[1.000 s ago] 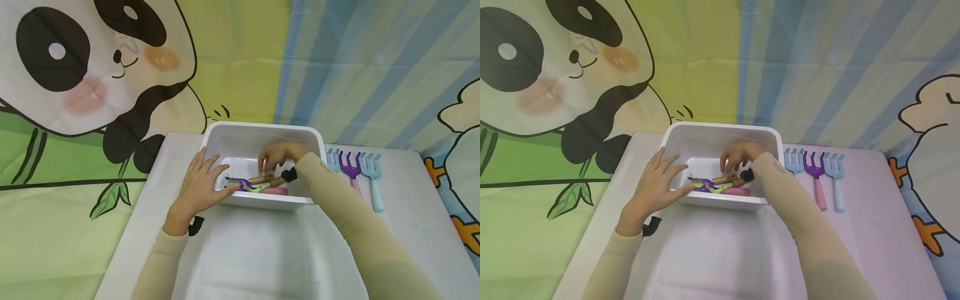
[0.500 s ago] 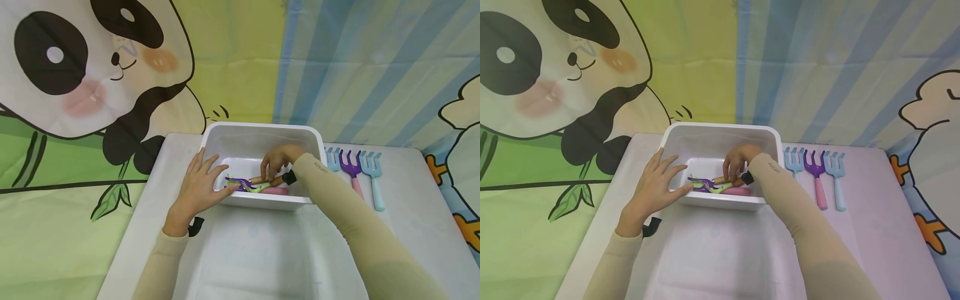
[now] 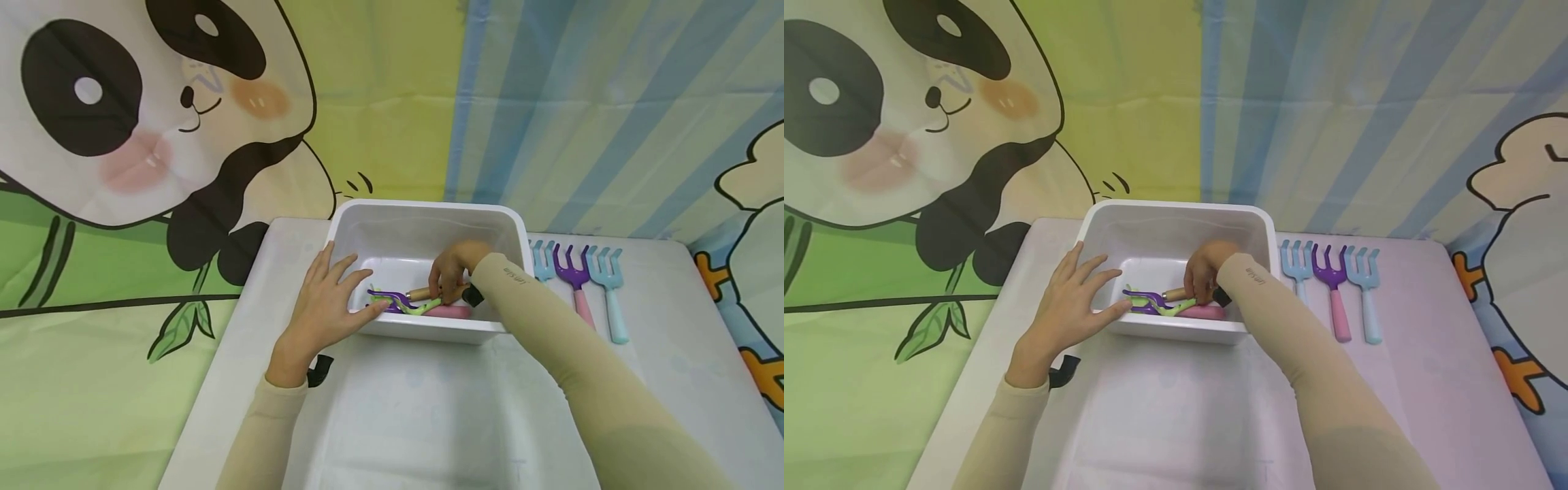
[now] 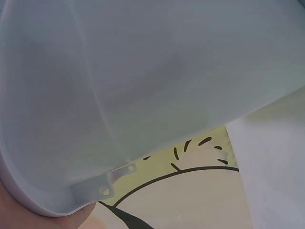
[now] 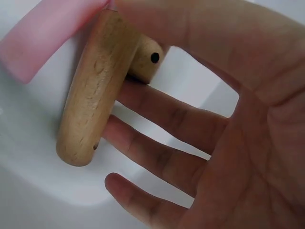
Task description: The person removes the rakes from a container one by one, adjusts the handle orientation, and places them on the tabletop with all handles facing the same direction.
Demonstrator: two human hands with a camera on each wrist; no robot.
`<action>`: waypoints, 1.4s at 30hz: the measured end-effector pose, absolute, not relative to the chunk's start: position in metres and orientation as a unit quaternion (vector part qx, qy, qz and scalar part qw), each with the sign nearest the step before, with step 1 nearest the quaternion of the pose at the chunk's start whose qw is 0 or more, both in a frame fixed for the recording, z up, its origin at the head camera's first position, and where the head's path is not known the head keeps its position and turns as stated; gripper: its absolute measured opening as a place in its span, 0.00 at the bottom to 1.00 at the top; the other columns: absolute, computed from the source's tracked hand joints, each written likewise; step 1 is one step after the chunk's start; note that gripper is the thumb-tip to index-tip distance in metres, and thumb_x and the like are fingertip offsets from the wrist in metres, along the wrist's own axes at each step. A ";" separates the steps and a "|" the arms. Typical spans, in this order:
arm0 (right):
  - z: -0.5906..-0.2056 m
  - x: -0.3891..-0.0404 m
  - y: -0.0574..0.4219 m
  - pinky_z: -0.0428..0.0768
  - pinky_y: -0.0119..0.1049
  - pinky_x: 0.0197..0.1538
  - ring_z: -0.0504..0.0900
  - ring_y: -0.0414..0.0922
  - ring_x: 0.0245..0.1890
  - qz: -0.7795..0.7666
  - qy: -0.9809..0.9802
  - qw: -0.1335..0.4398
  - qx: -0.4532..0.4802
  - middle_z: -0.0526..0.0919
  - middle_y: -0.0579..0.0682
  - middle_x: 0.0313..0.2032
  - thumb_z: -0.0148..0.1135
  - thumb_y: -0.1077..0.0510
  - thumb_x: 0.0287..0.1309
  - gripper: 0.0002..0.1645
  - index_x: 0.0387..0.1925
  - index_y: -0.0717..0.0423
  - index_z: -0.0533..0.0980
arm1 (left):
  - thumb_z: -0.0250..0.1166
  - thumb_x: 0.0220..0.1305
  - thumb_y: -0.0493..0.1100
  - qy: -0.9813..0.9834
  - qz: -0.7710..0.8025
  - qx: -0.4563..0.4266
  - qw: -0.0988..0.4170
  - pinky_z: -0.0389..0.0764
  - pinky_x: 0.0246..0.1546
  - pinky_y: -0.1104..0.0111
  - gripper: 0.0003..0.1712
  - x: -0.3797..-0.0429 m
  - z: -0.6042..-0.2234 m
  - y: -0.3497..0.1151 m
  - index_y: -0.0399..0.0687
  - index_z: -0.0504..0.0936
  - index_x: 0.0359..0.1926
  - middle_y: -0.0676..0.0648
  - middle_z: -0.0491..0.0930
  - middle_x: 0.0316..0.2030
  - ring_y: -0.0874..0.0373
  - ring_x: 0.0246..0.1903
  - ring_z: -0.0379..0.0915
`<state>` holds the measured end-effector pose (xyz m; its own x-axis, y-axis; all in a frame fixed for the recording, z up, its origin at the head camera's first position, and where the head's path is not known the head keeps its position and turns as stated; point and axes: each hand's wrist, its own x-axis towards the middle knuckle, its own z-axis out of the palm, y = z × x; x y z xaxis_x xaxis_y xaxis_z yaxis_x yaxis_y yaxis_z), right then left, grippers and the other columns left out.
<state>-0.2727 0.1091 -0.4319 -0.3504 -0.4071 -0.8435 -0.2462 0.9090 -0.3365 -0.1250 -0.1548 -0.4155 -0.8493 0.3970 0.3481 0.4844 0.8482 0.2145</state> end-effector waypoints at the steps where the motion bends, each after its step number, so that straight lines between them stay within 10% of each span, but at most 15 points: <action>1: -0.432 -0.272 0.109 0.76 0.38 0.40 0.74 0.49 0.47 -0.072 0.821 0.531 -0.195 0.79 0.52 0.44 0.71 0.59 0.53 0.19 0.47 0.41 0.85 | 0.46 0.61 0.81 -0.950 -0.149 -0.232 0.148 0.44 0.73 0.47 0.47 -0.125 -0.416 -0.155 0.50 0.84 0.56 0.38 0.75 0.62 0.33 0.74 0.44; 20: -0.435 -0.264 0.103 0.74 0.39 0.41 0.73 0.50 0.48 -0.036 0.830 0.525 -0.184 0.80 0.49 0.42 0.67 0.68 0.49 0.19 0.42 0.46 0.85 | 0.50 0.61 0.79 -0.951 -0.146 -0.231 0.146 0.44 0.73 0.47 0.44 -0.125 -0.416 -0.154 0.50 0.84 0.56 0.39 0.77 0.60 0.34 0.74 0.43; 36: -0.428 -0.269 0.107 0.62 0.31 0.28 0.67 0.42 0.28 -0.106 0.788 0.564 -0.224 0.68 0.47 0.25 0.56 0.70 0.58 0.07 0.36 0.58 0.73 | 0.48 0.61 0.80 -0.953 -0.144 -0.228 0.138 0.39 0.74 0.50 0.45 -0.125 -0.415 -0.154 0.51 0.84 0.56 0.40 0.77 0.60 0.34 0.74 0.43; 42: -0.429 -0.272 0.110 0.71 0.40 0.37 0.72 0.45 0.33 -0.120 0.793 0.553 -0.226 0.71 0.46 0.25 0.58 0.65 0.60 0.07 0.40 0.55 0.75 | 0.51 0.60 0.79 -0.954 -0.139 -0.227 0.138 0.42 0.73 0.47 0.43 -0.127 -0.416 -0.154 0.51 0.84 0.56 0.40 0.77 0.60 0.33 0.74 0.43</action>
<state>-0.2724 0.1100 -0.4286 -0.2862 -0.4905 -0.8231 -0.2254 0.8694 -0.4397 -0.1266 -0.1538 -0.4156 -0.8589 0.3952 0.3256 0.4716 0.8583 0.2024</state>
